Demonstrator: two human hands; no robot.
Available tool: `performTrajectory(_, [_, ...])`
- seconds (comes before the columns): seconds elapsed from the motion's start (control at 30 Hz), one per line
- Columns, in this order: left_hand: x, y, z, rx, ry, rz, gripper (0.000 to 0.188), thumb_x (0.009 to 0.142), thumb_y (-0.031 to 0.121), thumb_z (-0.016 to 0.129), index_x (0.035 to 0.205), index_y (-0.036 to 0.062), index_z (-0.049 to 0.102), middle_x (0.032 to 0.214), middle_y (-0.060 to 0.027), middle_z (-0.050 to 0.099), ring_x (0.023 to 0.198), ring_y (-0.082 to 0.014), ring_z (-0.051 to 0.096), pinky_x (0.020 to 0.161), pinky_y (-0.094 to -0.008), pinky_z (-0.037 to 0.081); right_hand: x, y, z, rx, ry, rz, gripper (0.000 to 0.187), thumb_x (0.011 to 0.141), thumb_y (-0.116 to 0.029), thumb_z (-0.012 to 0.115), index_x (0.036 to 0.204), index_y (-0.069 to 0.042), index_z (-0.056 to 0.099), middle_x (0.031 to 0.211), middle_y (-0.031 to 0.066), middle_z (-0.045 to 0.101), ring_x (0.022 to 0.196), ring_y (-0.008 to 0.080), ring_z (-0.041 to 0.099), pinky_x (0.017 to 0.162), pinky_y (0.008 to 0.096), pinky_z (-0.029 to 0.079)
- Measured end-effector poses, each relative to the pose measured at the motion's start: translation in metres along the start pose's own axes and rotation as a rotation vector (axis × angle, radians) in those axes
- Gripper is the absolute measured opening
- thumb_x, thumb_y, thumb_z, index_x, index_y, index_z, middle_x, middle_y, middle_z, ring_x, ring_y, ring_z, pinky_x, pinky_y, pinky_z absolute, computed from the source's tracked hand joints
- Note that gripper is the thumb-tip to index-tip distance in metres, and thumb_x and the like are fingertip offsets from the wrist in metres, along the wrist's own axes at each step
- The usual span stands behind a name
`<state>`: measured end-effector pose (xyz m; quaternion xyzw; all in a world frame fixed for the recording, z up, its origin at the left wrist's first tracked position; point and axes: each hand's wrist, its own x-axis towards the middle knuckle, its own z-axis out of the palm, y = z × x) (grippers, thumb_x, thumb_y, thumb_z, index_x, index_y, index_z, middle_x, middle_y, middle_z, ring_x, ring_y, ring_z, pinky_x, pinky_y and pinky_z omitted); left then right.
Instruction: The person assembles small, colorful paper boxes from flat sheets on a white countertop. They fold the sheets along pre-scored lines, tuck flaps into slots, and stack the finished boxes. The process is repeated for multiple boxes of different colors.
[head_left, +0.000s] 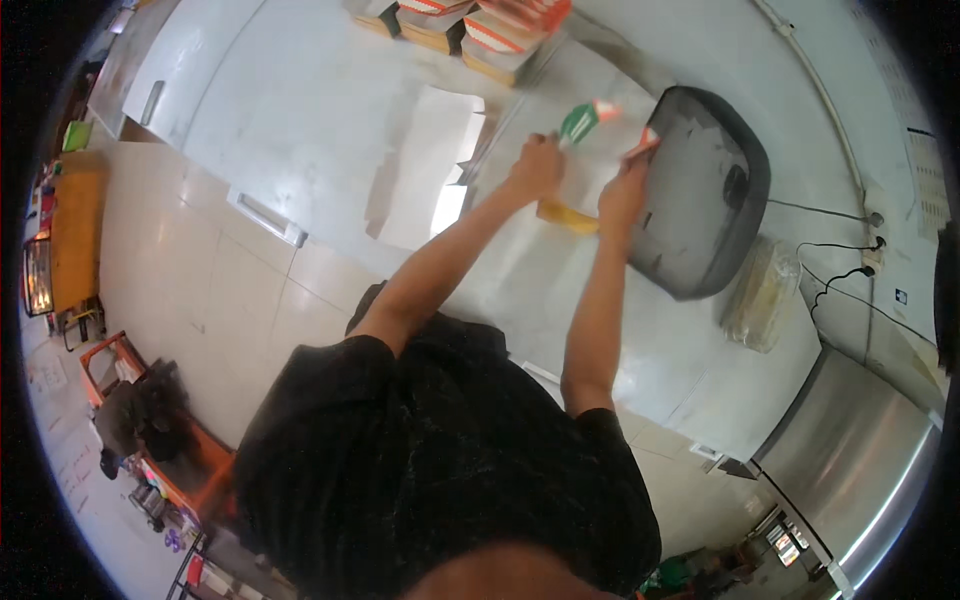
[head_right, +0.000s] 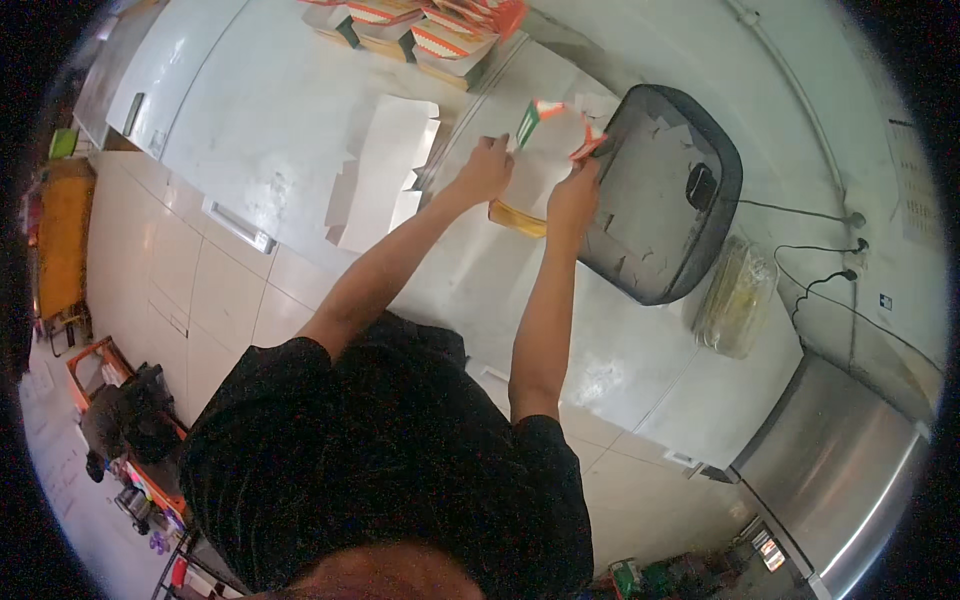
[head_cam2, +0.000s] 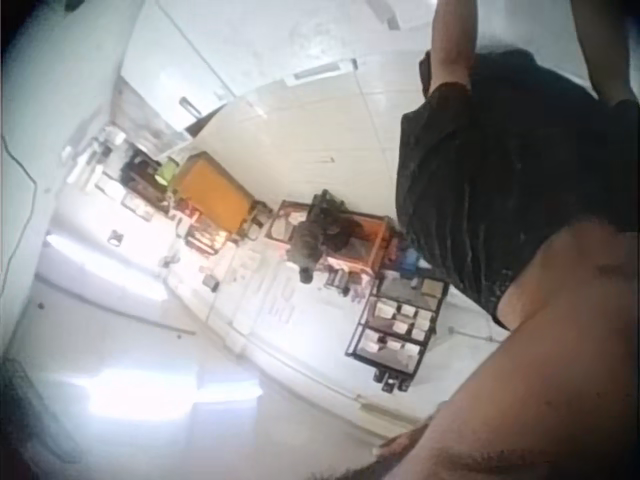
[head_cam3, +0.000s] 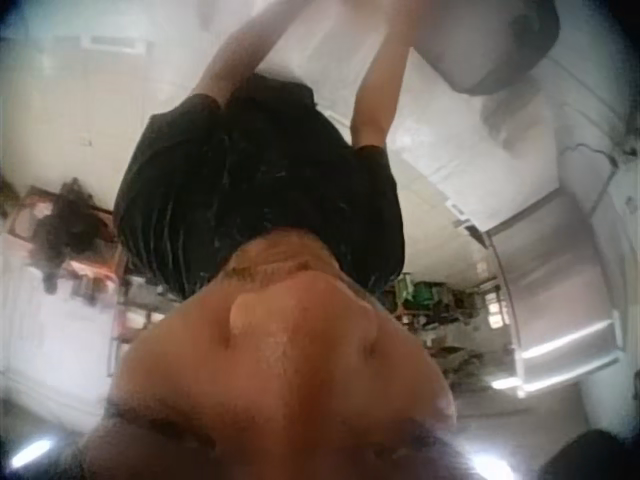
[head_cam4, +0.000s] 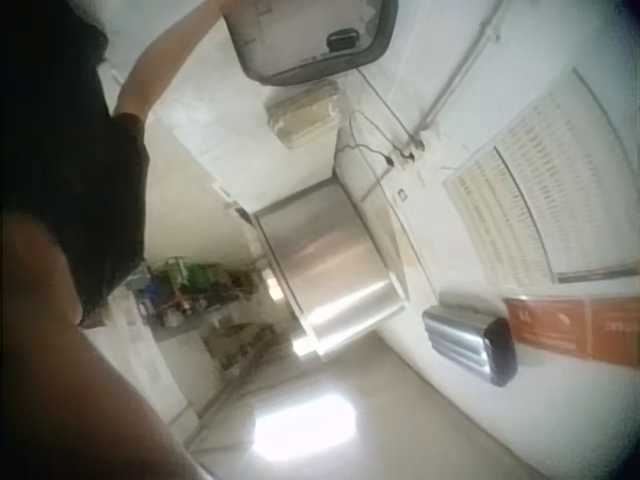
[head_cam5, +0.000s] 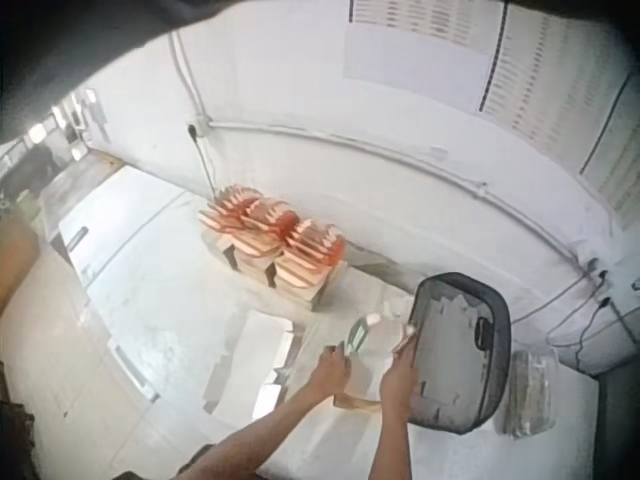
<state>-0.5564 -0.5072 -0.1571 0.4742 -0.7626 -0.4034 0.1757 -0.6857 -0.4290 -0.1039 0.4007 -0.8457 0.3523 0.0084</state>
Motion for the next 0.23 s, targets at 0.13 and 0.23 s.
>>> performTrajectory(0.13, [-0.005, 0.014, -0.009, 0.291, -0.336, -0.121, 0.041, 0.09, 0.021, 0.047, 0.123, -0.0027, 0.047, 0.117, -0.0298, 0.056, 0.106, -0.0456, 0.06, 0.09, -0.0534, 0.049, -0.015, 0.047, 0.027, -0.445, -0.453, -0.114, 0.03, 0.089, -0.021, 0.058, 0.105, 0.004, 0.061, 0.094, 0.0217, 0.068, 0.082, 0.0412, 0.067, 0.074, 0.047, 0.054])
performTrajectory(0.23, [-0.004, -0.001, -0.009, 0.367, -0.461, -0.132, 0.04, 0.089, 0.023, 0.047, 0.122, -0.0003, 0.047, 0.122, -0.0289, 0.055, 0.111, -0.0447, 0.059, 0.093, -0.0535, 0.048, -0.017, 0.045, 0.037, -0.547, -0.874, -0.126, 0.046, 0.086, -0.022, 0.06, 0.123, 0.004, 0.05, 0.105, 0.0267, 0.064, 0.091, 0.0395, 0.066, 0.082, 0.0468, 0.052])
